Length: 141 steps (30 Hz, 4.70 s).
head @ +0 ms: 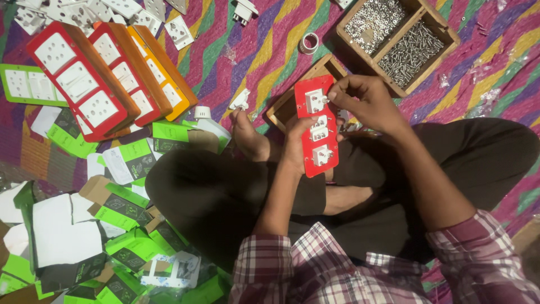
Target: The person assembles electrical sockets by inserting white socket units into a red plastic frame and securing them with screws using a screwdriver. They handle multiple socket units and screws, tightening each one individually.
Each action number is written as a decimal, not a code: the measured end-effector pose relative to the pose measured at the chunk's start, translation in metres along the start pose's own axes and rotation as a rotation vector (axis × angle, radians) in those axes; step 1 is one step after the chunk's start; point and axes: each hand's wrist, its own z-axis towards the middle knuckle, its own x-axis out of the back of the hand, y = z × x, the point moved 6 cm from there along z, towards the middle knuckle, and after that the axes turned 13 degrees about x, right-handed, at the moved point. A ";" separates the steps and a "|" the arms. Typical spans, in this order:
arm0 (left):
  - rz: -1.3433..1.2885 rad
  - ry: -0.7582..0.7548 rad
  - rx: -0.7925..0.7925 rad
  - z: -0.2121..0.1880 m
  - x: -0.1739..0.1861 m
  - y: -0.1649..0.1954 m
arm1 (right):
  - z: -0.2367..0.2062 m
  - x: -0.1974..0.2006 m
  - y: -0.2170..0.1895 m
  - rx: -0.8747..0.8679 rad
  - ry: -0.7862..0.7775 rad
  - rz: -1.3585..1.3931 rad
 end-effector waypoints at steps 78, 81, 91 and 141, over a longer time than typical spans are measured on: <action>-0.200 -0.130 0.035 0.005 -0.007 0.008 | -0.047 0.010 0.052 -0.158 0.581 0.485; -0.174 -0.134 0.006 0.001 -0.012 0.010 | -0.052 0.012 0.048 -0.124 0.567 0.154; -0.080 -0.089 0.063 0.004 -0.007 -0.001 | -0.047 0.007 -0.005 0.175 0.563 0.049; -0.162 -0.001 0.218 0.008 -0.001 -0.016 | -0.036 0.001 -0.014 0.391 0.237 -0.474</action>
